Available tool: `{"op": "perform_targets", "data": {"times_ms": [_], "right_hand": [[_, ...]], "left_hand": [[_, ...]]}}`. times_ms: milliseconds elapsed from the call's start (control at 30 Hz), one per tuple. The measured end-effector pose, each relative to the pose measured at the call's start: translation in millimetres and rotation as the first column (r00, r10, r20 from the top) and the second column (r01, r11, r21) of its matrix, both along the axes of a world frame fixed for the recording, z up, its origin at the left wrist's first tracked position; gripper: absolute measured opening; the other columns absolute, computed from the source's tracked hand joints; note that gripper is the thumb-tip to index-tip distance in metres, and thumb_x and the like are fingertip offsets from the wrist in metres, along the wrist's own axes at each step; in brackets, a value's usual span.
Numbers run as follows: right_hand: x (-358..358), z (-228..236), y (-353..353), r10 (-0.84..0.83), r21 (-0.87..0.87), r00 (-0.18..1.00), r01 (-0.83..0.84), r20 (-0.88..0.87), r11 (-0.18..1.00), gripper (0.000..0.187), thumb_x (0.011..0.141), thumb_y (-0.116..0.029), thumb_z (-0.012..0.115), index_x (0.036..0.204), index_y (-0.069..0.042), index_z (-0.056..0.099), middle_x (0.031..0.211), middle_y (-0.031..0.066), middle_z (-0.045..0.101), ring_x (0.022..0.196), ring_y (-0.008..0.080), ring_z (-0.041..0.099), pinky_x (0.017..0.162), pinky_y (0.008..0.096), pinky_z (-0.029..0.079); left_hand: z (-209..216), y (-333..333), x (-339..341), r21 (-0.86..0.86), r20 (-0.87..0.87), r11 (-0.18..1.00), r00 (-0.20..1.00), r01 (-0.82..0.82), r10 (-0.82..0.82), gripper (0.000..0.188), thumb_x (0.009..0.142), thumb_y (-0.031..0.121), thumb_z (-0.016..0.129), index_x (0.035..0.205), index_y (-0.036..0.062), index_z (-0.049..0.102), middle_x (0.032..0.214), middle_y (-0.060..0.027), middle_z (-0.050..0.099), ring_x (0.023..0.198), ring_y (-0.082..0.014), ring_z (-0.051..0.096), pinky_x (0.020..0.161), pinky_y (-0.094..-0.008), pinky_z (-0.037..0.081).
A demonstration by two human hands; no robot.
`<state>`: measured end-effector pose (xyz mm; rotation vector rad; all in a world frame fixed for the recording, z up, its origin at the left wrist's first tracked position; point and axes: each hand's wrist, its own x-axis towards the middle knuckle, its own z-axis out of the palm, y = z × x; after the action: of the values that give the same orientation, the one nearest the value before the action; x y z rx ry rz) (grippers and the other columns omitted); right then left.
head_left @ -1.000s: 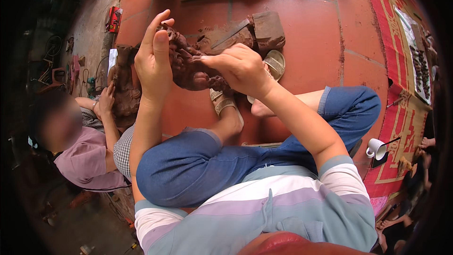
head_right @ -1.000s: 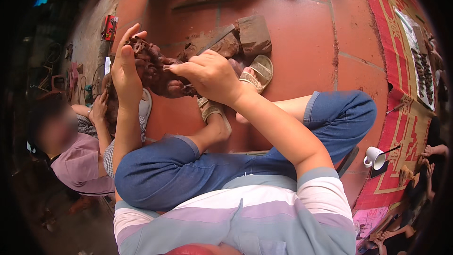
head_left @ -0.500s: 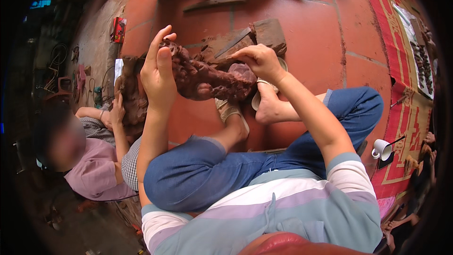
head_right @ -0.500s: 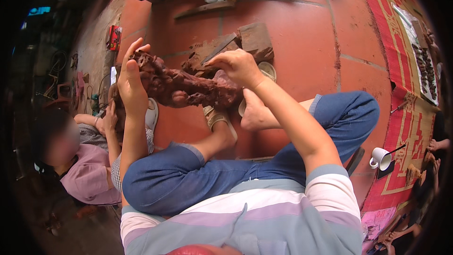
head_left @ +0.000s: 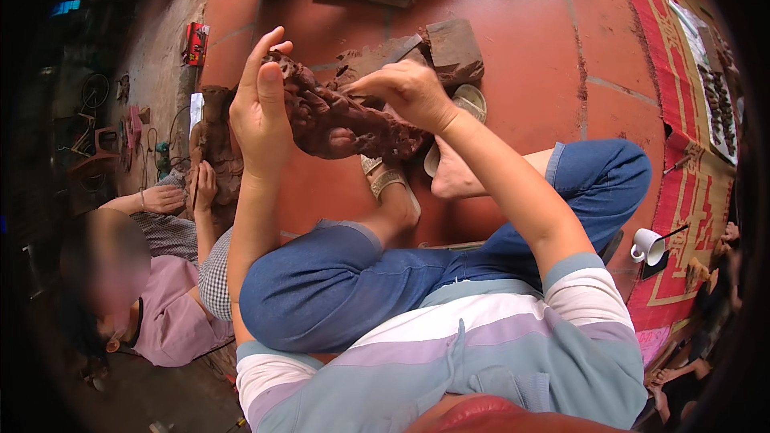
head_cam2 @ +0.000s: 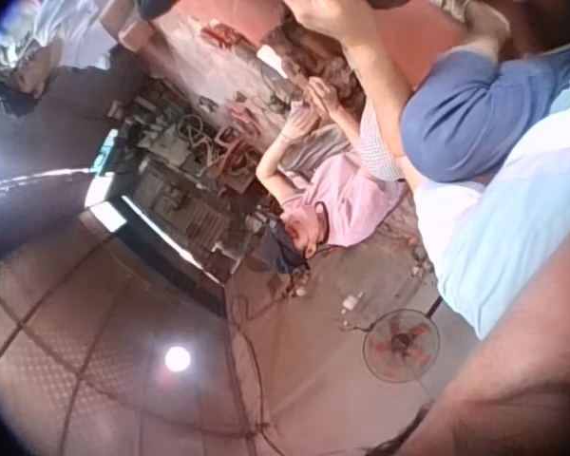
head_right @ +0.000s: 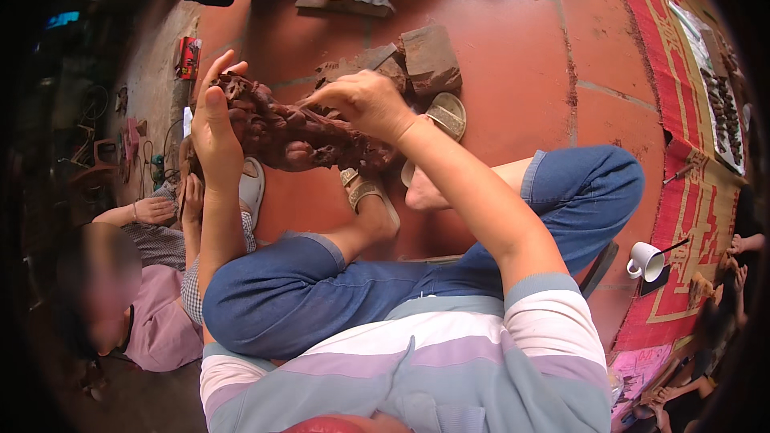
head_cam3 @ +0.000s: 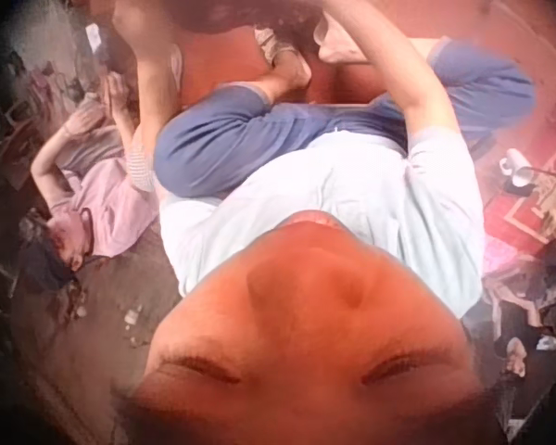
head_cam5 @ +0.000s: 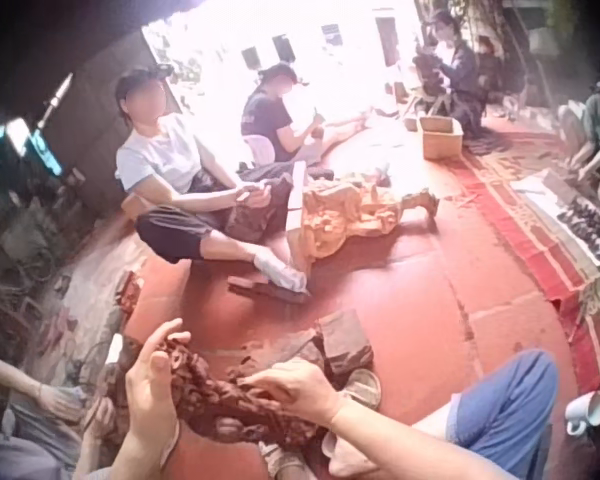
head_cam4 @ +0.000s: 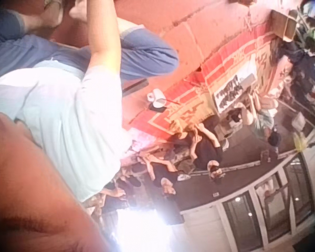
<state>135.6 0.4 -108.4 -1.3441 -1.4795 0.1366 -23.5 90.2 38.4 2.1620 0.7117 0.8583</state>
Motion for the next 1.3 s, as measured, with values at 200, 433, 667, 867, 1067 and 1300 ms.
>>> {"op": "perform_targets", "data": {"times_ms": [200, 433, 667, 867, 1067, 1300], "right_hand": [[-10, 45, -29, -0.023, 0.110, 0.965, 0.053, -0.261, 0.993, 0.013, 0.083, -0.011, 0.068, 0.094, -0.014, 0.073, 0.088, 0.0022, 0.072, 0.077, 0.0204, 0.067, 0.072, 0.0292, 0.048], [6, 21, -36, -0.207, 0.002, 0.940, 0.214, 0.270, 0.977, 0.021, 0.078, -0.006, 0.066, 0.097, -0.014, 0.071, 0.074, 0.0021, 0.067, 0.066, 0.0180, 0.064, 0.068, 0.0296, 0.047], [-38, 56, -15, -0.111, 0.095, 0.950, 0.087, 0.291, 0.992, 0.024, 0.078, -0.007, 0.065, 0.101, -0.012, 0.067, 0.074, 0.0014, 0.065, 0.065, 0.0183, 0.062, 0.066, 0.0317, 0.045], [-18, 29, -56, -0.071, 0.063, 0.945, 0.053, 0.319, 0.997, 0.029, 0.074, -0.008, 0.064, 0.103, -0.013, 0.066, 0.069, -0.0002, 0.060, 0.063, 0.0173, 0.060, 0.065, 0.0306, 0.044], [-32, 29, -27, -0.107, 0.094, 0.943, 0.081, 0.316, 0.992, 0.031, 0.073, -0.010, 0.064, 0.104, -0.015, 0.067, 0.068, -0.0017, 0.058, 0.062, 0.0167, 0.058, 0.066, 0.0309, 0.045], [-39, 47, -27, -0.146, 0.192, 0.960, 0.101, 0.240, 0.976, 0.034, 0.073, -0.009, 0.064, 0.106, -0.016, 0.067, 0.071, -0.0005, 0.061, 0.064, 0.0161, 0.060, 0.067, 0.0303, 0.044]], "left_hand": [[-10, 3, -6, 0.008, 0.011, 1.000, 1.000, 0.002, -0.002, 0.064, 0.100, 0.056, 0.030, 0.130, 0.0066, 0.056, 0.112, -0.0103, 0.065, 0.089, -0.0128, 0.060, 0.077, -0.0248, 0.047], [-4, 5, 1, 0.023, 0.002, 1.000, 1.000, -0.020, 0.020, 0.064, 0.100, 0.057, 0.026, 0.126, 0.0088, 0.059, 0.110, -0.0120, 0.066, 0.092, -0.0184, 0.062, 0.082, -0.0289, 0.047], [-2, 6, 3, -0.090, 0.034, 0.995, 0.998, -0.048, 0.052, 0.064, 0.100, 0.057, 0.024, 0.122, 0.0110, 0.063, 0.104, -0.0105, 0.067, 0.091, -0.0182, 0.062, 0.082, -0.0289, 0.047], [-6, 13, -3, 0.049, 0.002, 0.999, 1.000, -0.011, 0.011, 0.070, 0.101, 0.057, 0.018, 0.128, 0.0064, 0.058, 0.113, -0.0097, 0.063, 0.094, -0.0140, 0.059, 0.089, -0.0265, 0.044], [-9, 15, 1, -0.018, 0.035, 1.000, 0.999, -0.022, 0.023, 0.066, 0.102, 0.053, 0.021, 0.122, 0.0065, 0.062, 0.107, -0.0143, 0.067, 0.099, -0.0226, 0.063, 0.089, -0.0307, 0.046], [-5, 6, -3, -0.074, -0.006, 0.995, 0.998, -0.061, 0.060, 0.065, 0.103, 0.052, 0.019, 0.122, 0.0081, 0.063, 0.107, -0.0125, 0.067, 0.099, -0.0220, 0.063, 0.087, -0.0311, 0.047]]}}
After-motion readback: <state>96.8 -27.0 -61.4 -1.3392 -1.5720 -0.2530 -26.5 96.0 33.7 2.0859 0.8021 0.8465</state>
